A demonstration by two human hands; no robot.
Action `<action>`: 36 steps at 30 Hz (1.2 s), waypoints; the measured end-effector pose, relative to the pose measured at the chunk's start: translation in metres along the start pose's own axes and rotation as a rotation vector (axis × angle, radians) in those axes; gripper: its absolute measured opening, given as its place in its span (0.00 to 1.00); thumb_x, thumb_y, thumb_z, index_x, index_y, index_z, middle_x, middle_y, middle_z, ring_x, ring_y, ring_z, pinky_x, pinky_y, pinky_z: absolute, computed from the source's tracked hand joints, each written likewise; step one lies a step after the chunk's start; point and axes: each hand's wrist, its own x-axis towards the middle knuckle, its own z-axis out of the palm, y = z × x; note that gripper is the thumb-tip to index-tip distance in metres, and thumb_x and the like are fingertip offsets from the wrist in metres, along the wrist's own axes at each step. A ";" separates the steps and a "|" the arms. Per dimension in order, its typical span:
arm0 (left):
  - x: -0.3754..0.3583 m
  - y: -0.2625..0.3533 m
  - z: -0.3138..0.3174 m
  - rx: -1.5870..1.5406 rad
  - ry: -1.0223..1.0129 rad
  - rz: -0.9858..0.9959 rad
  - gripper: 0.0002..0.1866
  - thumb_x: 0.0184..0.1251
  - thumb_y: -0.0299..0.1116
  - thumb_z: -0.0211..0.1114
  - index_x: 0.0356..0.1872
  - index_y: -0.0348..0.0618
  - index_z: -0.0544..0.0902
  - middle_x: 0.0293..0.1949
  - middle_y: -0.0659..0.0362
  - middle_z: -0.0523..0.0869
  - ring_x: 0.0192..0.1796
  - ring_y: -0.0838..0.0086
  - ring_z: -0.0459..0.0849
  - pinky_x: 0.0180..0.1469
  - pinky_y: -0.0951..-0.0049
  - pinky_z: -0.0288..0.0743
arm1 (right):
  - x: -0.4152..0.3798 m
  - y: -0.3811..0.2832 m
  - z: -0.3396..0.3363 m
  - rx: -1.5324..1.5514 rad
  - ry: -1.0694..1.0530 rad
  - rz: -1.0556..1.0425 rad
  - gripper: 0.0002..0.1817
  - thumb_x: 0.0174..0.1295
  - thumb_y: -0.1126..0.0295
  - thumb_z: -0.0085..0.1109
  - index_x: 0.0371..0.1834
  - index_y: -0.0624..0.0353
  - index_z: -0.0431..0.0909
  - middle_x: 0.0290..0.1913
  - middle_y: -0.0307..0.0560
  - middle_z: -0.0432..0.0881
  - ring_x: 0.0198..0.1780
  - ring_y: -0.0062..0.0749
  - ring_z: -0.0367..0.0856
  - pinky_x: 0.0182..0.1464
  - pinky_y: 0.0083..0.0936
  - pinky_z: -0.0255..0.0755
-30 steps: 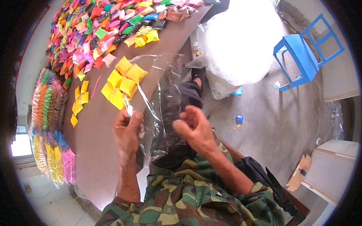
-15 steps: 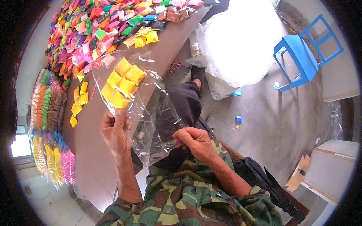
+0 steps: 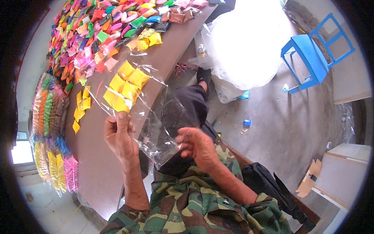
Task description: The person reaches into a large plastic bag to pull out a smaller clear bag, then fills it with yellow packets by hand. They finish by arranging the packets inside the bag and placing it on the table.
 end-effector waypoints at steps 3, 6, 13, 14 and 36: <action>-0.004 0.003 0.004 0.003 0.009 0.018 0.12 0.76 0.35 0.78 0.39 0.41 0.84 0.31 0.62 0.85 0.29 0.82 0.79 0.32 0.78 0.73 | -0.008 0.011 0.019 0.076 -0.183 0.101 0.34 0.81 0.45 0.59 0.76 0.62 0.73 0.61 0.55 0.87 0.55 0.36 0.90 0.49 0.27 0.87; -0.007 0.002 0.005 0.077 0.028 0.046 0.12 0.76 0.35 0.78 0.39 0.42 0.83 0.31 0.63 0.84 0.29 0.82 0.78 0.32 0.78 0.74 | -0.013 0.009 0.032 -0.140 -0.120 0.166 0.30 0.82 0.51 0.61 0.75 0.63 0.75 0.61 0.54 0.88 0.56 0.34 0.90 0.50 0.26 0.86; -0.011 -0.003 -0.001 0.077 0.040 0.083 0.10 0.80 0.35 0.74 0.42 0.42 0.81 0.33 0.62 0.84 0.30 0.82 0.76 0.32 0.79 0.69 | -0.015 0.009 0.032 -0.307 -0.042 0.097 0.15 0.82 0.62 0.63 0.58 0.65 0.85 0.50 0.51 0.92 0.51 0.35 0.92 0.46 0.26 0.87; -0.011 -0.003 0.000 0.077 0.043 0.082 0.11 0.80 0.35 0.74 0.42 0.42 0.81 0.32 0.62 0.84 0.30 0.82 0.76 0.32 0.79 0.69 | -0.014 0.010 0.030 -0.292 -0.029 0.100 0.16 0.81 0.62 0.63 0.58 0.64 0.84 0.50 0.52 0.92 0.51 0.35 0.92 0.46 0.26 0.87; -0.014 0.004 -0.002 0.009 0.078 0.015 0.12 0.82 0.37 0.72 0.42 0.42 0.80 0.32 0.59 0.84 0.29 0.81 0.78 0.30 0.77 0.74 | -0.034 0.022 0.041 -0.295 -0.208 0.237 0.16 0.83 0.61 0.61 0.47 0.65 0.88 0.40 0.48 0.93 0.39 0.28 0.89 0.44 0.26 0.81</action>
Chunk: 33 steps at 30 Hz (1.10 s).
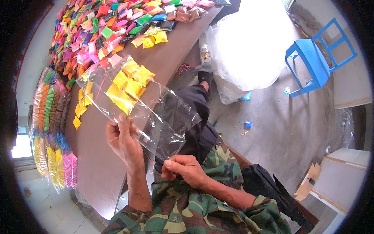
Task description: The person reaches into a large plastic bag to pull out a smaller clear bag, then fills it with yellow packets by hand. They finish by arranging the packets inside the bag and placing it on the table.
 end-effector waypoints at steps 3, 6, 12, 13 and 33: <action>0.000 0.003 -0.003 0.007 -0.009 -0.018 0.12 0.82 0.38 0.72 0.43 0.43 0.80 0.32 0.59 0.83 0.29 0.81 0.78 0.30 0.77 0.73 | 0.001 -0.002 -0.001 -0.087 -0.017 0.005 0.15 0.82 0.62 0.62 0.48 0.66 0.88 0.42 0.49 0.93 0.40 0.29 0.88 0.46 0.27 0.82; -0.002 0.011 -0.003 0.015 0.029 -0.030 0.12 0.83 0.39 0.71 0.42 0.45 0.78 0.32 0.64 0.81 0.28 0.84 0.75 0.29 0.81 0.69 | 0.005 -0.008 -0.008 -0.199 -0.055 0.028 0.19 0.78 0.61 0.65 0.61 0.67 0.84 0.53 0.52 0.91 0.49 0.34 0.90 0.51 0.30 0.84; -0.017 0.007 -0.008 0.026 -0.029 -0.072 0.13 0.84 0.38 0.69 0.43 0.43 0.76 0.32 0.58 0.84 0.28 0.79 0.79 0.30 0.75 0.75 | 0.017 -0.019 -0.009 0.300 0.046 -0.117 0.34 0.75 0.63 0.70 0.80 0.64 0.70 0.70 0.54 0.83 0.59 0.34 0.89 0.58 0.32 0.85; -0.018 0.005 -0.011 0.011 -0.047 -0.085 0.12 0.84 0.37 0.69 0.43 0.42 0.77 0.34 0.57 0.85 0.30 0.79 0.80 0.32 0.75 0.77 | 0.018 -0.019 -0.008 0.316 0.124 -0.118 0.24 0.78 0.66 0.67 0.71 0.64 0.78 0.62 0.52 0.87 0.57 0.36 0.90 0.56 0.31 0.86; 0.008 0.011 -0.097 0.059 0.147 -0.172 0.09 0.78 0.33 0.74 0.48 0.41 0.84 0.38 0.58 0.89 0.36 0.77 0.84 0.42 0.73 0.77 | 0.005 -0.028 -0.078 -0.118 0.319 -0.233 0.05 0.68 0.80 0.72 0.42 0.62 0.84 0.38 0.46 0.91 0.36 0.26 0.88 0.42 0.25 0.82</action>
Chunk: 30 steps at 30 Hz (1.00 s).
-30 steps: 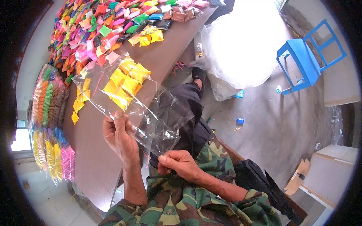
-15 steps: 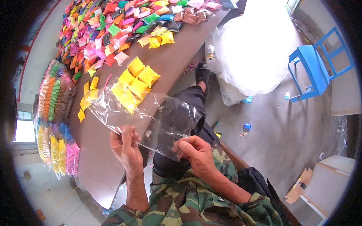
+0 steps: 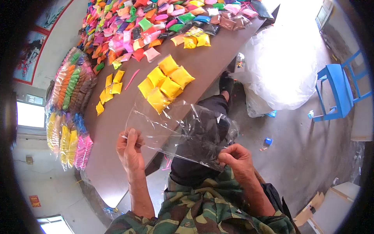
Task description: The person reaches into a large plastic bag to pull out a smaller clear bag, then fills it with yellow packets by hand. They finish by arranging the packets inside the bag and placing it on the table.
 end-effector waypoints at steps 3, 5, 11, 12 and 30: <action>0.003 0.000 -0.014 0.007 0.015 0.015 0.08 0.76 0.30 0.75 0.47 0.41 0.84 0.36 0.58 0.89 0.34 0.77 0.83 0.41 0.73 0.77 | 0.003 0.000 -0.009 -0.019 0.003 -0.003 0.06 0.67 0.79 0.74 0.42 0.62 0.84 0.37 0.45 0.91 0.36 0.25 0.87 0.43 0.25 0.82; 0.003 0.000 -0.021 0.003 0.018 0.009 0.08 0.76 0.29 0.75 0.46 0.42 0.84 0.35 0.59 0.89 0.33 0.77 0.83 0.40 0.73 0.77 | 0.005 0.001 -0.008 -0.030 0.026 -0.005 0.06 0.67 0.79 0.73 0.41 0.61 0.83 0.37 0.45 0.90 0.35 0.25 0.87 0.41 0.24 0.82; 0.005 -0.004 -0.052 0.000 -0.062 -0.128 0.08 0.75 0.28 0.76 0.47 0.40 0.85 0.34 0.59 0.89 0.32 0.77 0.84 0.37 0.73 0.77 | 0.017 -0.006 -0.001 -0.142 0.023 -0.016 0.08 0.65 0.79 0.75 0.38 0.60 0.82 0.36 0.43 0.90 0.34 0.22 0.86 0.37 0.21 0.80; 0.005 0.000 -0.055 0.021 -0.076 -0.156 0.08 0.74 0.28 0.76 0.47 0.39 0.85 0.34 0.59 0.90 0.32 0.77 0.84 0.37 0.73 0.77 | 0.019 -0.008 -0.001 -0.186 0.007 -0.022 0.08 0.65 0.78 0.76 0.39 0.60 0.83 0.36 0.41 0.90 0.35 0.21 0.86 0.38 0.20 0.80; -0.003 0.001 -0.087 0.408 -0.272 -0.151 0.06 0.70 0.25 0.80 0.40 0.38 0.90 0.31 0.64 0.90 0.33 0.84 0.83 0.38 0.80 0.77 | 0.026 -0.019 -0.024 -0.315 -0.049 -0.005 0.18 0.63 0.72 0.81 0.53 0.60 0.84 0.42 0.41 0.90 0.41 0.23 0.87 0.43 0.24 0.82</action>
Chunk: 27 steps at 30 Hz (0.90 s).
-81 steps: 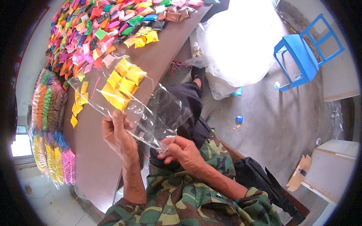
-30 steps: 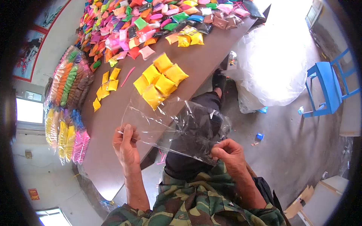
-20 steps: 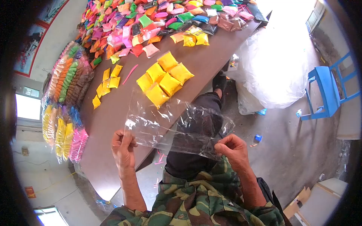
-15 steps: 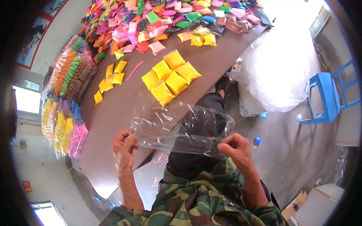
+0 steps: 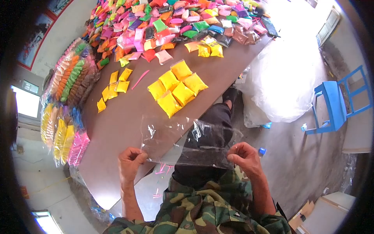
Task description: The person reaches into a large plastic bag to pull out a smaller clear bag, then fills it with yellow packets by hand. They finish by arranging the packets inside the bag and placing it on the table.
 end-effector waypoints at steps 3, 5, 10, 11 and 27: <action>0.004 -0.003 0.002 -0.010 -0.067 0.022 0.05 0.69 0.25 0.80 0.41 0.39 0.91 0.33 0.66 0.90 0.35 0.85 0.84 0.39 0.80 0.78 | -0.004 -0.008 0.001 0.115 -0.031 0.018 0.26 0.67 0.68 0.80 0.65 0.60 0.81 0.49 0.44 0.90 0.49 0.28 0.89 0.51 0.28 0.84; 0.011 0.001 0.005 0.009 -0.119 0.018 0.06 0.69 0.25 0.80 0.42 0.39 0.91 0.34 0.67 0.90 0.35 0.85 0.84 0.40 0.80 0.78 | -0.004 -0.012 0.001 0.142 -0.034 0.048 0.26 0.71 0.65 0.76 0.69 0.60 0.80 0.50 0.44 0.90 0.51 0.30 0.90 0.52 0.30 0.85; 0.032 0.042 0.027 0.097 -0.280 0.066 0.09 0.68 0.27 0.81 0.46 0.39 0.91 0.38 0.62 0.93 0.41 0.81 0.88 0.47 0.76 0.84 | -0.012 -0.008 -0.014 0.109 0.125 0.032 0.14 0.83 0.62 0.61 0.60 0.59 0.85 0.48 0.45 0.90 0.45 0.33 0.91 0.47 0.31 0.85; 0.040 0.049 0.031 0.181 -0.234 0.156 0.11 0.67 0.29 0.82 0.47 0.40 0.91 0.40 0.60 0.93 0.43 0.78 0.89 0.49 0.74 0.84 | -0.016 -0.009 -0.020 0.144 0.176 0.028 0.13 0.84 0.63 0.60 0.58 0.59 0.86 0.47 0.45 0.90 0.45 0.33 0.91 0.46 0.31 0.85; 0.199 0.090 0.169 1.089 -0.251 0.919 0.38 0.63 0.66 0.73 0.67 0.53 0.85 0.79 0.47 0.72 0.83 0.43 0.63 0.82 0.29 0.48 | -0.047 -0.070 -0.084 0.382 0.512 -0.274 0.12 0.85 0.62 0.58 0.55 0.57 0.86 0.44 0.45 0.90 0.41 0.32 0.89 0.43 0.30 0.83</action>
